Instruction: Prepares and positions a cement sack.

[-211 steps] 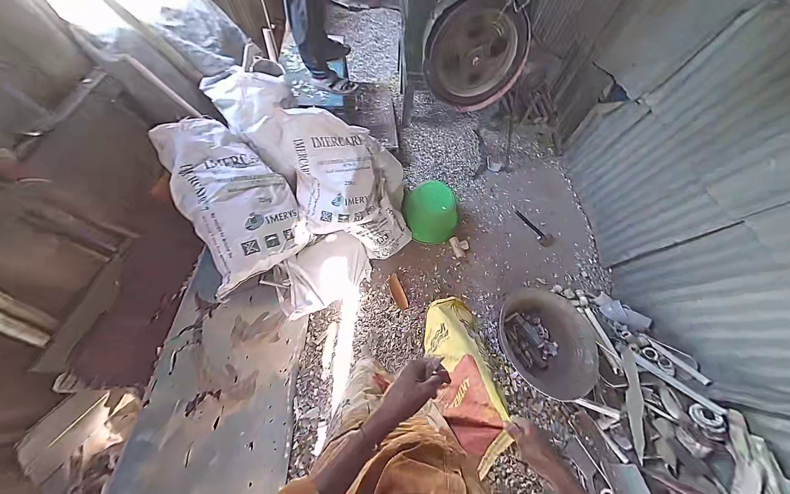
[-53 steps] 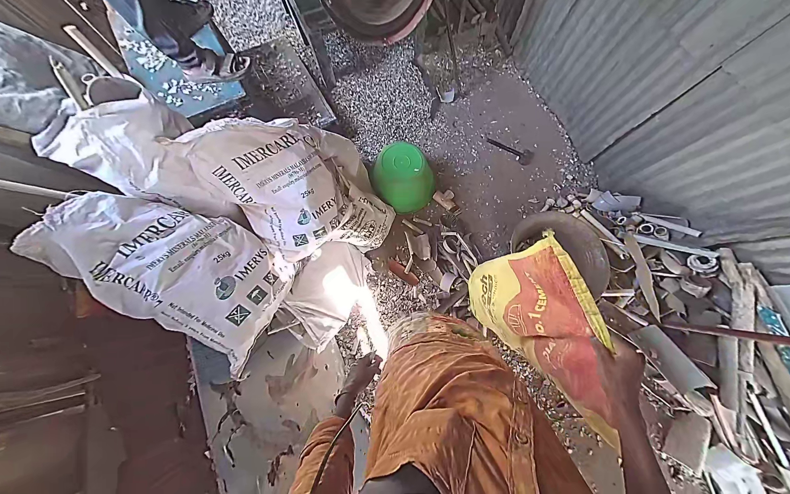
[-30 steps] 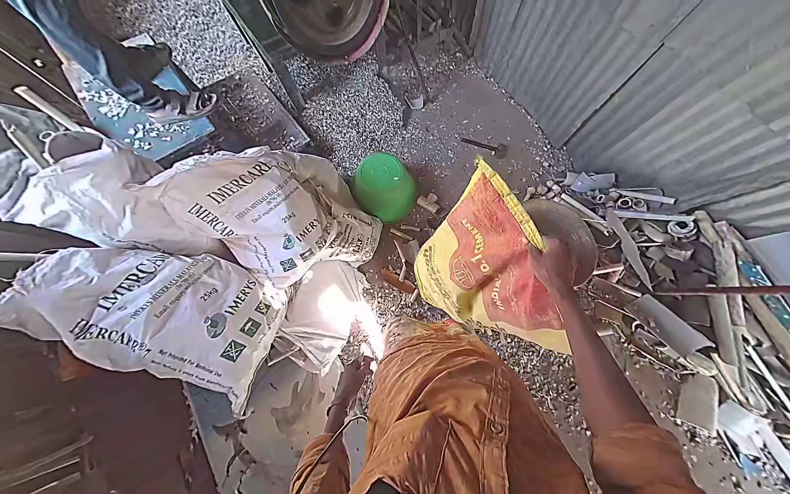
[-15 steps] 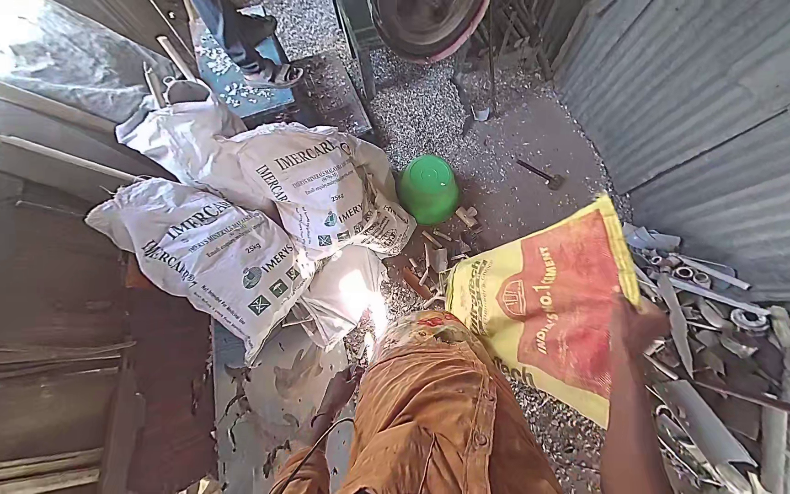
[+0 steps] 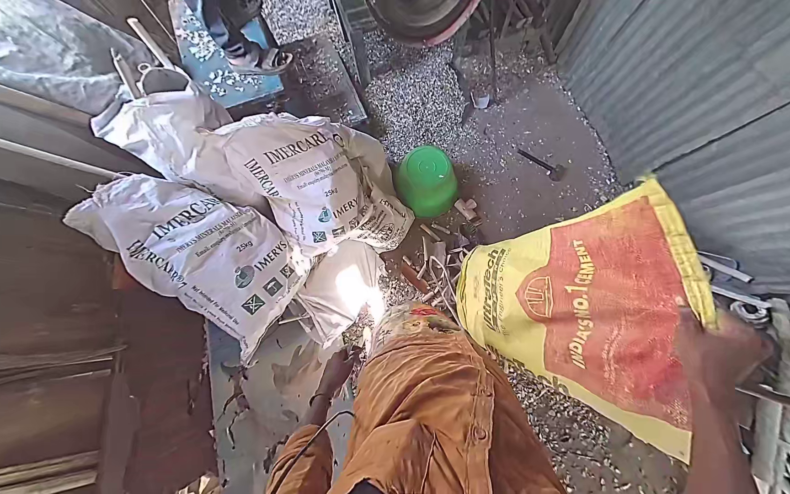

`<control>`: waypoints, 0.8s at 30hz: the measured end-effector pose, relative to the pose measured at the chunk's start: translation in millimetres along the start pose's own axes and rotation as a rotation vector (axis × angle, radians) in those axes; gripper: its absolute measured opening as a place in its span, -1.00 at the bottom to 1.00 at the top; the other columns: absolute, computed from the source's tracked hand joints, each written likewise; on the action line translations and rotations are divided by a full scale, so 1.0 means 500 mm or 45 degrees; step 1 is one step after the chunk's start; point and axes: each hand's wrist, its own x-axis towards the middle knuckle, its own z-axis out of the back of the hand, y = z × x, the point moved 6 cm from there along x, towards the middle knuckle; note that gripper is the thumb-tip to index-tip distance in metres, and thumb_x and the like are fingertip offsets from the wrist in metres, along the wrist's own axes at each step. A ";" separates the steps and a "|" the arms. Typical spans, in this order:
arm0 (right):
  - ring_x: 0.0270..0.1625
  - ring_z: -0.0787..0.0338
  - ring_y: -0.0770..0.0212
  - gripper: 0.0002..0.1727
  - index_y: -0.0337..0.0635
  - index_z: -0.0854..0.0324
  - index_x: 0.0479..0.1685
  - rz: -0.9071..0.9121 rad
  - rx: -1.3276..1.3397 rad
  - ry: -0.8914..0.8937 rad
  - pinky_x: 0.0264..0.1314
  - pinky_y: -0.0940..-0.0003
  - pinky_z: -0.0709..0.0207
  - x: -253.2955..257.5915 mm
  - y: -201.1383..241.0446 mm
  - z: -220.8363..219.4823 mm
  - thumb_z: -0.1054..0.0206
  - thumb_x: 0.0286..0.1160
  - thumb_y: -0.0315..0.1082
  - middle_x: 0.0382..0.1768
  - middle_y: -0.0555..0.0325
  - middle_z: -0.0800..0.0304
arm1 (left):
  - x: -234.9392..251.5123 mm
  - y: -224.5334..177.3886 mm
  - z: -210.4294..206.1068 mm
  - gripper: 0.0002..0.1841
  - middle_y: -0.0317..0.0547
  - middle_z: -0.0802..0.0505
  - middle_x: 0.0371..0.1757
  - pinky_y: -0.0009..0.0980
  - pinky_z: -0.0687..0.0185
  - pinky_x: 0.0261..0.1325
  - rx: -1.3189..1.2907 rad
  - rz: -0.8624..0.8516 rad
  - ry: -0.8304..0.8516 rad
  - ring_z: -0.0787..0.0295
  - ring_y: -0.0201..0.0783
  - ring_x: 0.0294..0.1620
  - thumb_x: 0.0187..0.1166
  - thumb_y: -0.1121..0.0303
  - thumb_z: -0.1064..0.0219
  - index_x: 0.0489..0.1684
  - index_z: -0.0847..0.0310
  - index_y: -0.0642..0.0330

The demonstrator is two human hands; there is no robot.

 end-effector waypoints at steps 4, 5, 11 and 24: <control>0.41 -0.60 -0.49 -0.41 -0.66 -0.63 0.19 -0.273 0.006 -0.122 0.60 -0.26 -0.24 -0.023 -0.136 0.058 -0.32 0.66 -0.11 0.20 -0.68 -0.66 | -0.005 -0.002 -0.012 -0.61 0.19 -0.83 0.11 0.01 -0.66 0.12 0.051 -0.024 0.011 -0.81 0.02 -0.06 0.85 0.16 -0.10 0.41 -0.61 0.21; 0.45 -0.60 -0.43 -0.40 -0.65 -0.61 0.24 -0.327 0.036 -0.164 0.64 -0.17 -0.24 -0.042 -0.157 0.065 -0.31 0.66 -0.12 0.24 -0.65 -0.65 | -0.010 -0.001 -0.014 -0.61 0.16 -0.83 0.08 -0.02 -0.66 0.08 0.024 -0.029 -0.018 -0.80 -0.02 -0.09 0.85 0.16 -0.11 0.40 -0.62 0.20; 0.22 -0.74 -0.18 -0.48 -0.72 -0.65 0.07 -0.359 0.196 -0.232 0.50 0.11 -0.39 -0.135 -0.155 0.073 -0.35 0.60 -0.22 0.09 -0.57 -0.74 | -0.046 0.014 -0.062 -0.52 0.41 -0.76 0.29 0.26 -0.41 0.49 0.275 0.022 0.164 -0.67 0.29 0.40 0.86 0.12 -0.05 0.37 -0.61 0.38; 0.37 -0.70 -0.31 -0.47 -0.65 -0.61 0.28 -0.292 0.139 -0.520 0.59 0.03 -0.36 -0.184 -0.152 0.150 -0.28 0.66 -0.23 0.20 -0.58 -0.72 | -0.019 -0.070 -0.027 -0.54 0.27 -0.81 0.15 0.10 -0.63 0.24 0.208 -0.124 0.031 -0.81 0.13 0.05 0.85 0.13 -0.10 0.45 -0.56 0.31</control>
